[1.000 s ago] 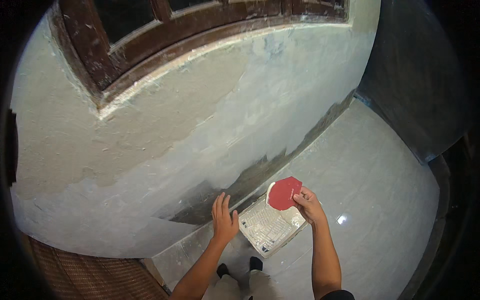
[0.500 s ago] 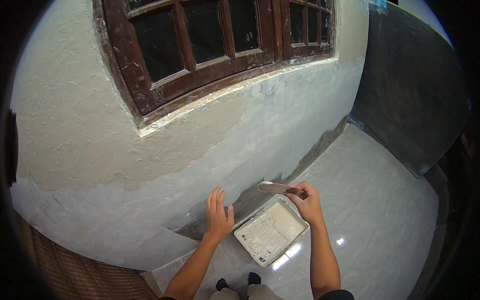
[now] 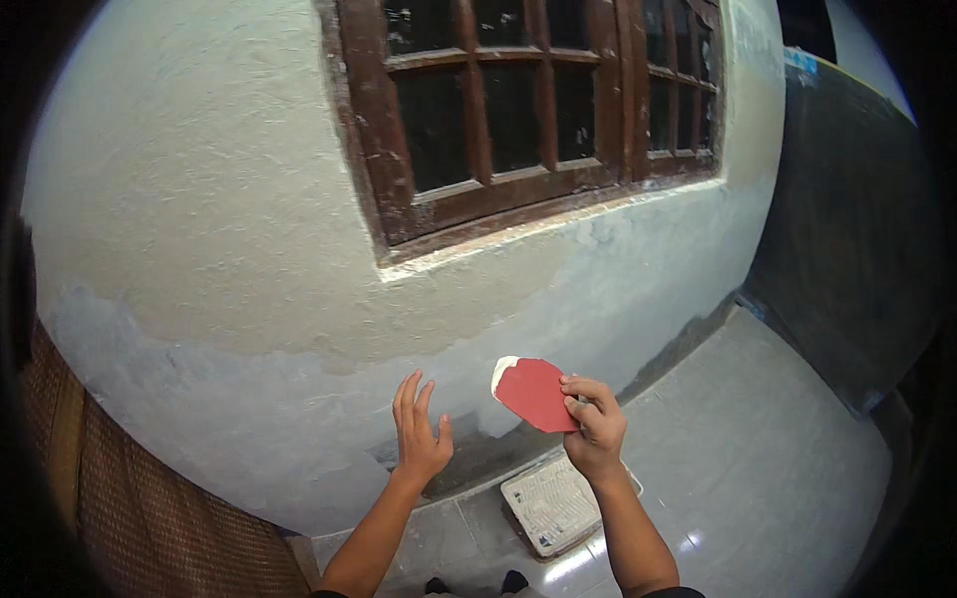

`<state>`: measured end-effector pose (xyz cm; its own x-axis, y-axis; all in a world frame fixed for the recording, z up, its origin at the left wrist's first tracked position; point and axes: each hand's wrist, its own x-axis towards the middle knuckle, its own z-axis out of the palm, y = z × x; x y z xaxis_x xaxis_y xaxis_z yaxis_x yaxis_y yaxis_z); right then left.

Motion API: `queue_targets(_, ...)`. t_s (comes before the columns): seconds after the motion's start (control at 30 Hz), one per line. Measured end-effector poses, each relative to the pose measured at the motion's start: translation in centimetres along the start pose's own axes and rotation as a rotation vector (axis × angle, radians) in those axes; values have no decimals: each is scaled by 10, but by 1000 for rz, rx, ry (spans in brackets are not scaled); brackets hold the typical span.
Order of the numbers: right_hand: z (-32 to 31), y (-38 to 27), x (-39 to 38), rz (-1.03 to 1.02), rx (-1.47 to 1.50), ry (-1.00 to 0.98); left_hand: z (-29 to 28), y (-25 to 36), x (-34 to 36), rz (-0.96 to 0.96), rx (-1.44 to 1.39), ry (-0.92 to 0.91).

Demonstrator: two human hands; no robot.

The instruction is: The person applies wall putty to a damaged section of a wall using a plastic scraper.

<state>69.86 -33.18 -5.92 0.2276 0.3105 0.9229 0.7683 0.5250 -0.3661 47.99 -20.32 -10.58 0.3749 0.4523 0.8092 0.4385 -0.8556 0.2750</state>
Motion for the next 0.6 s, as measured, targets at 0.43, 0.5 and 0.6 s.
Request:
queue_targets(0.43,188,-86,29,-152,230,-66,-165,-104,-23,-101,346,171)
queue_targets(0.5,225,-102,26,-164,275,-68,-196,-121,-28,-107,386,189)
queue_targets(0.6,271,-139,27,-192,308,-75,-241,-147,-37,-121,442,205)
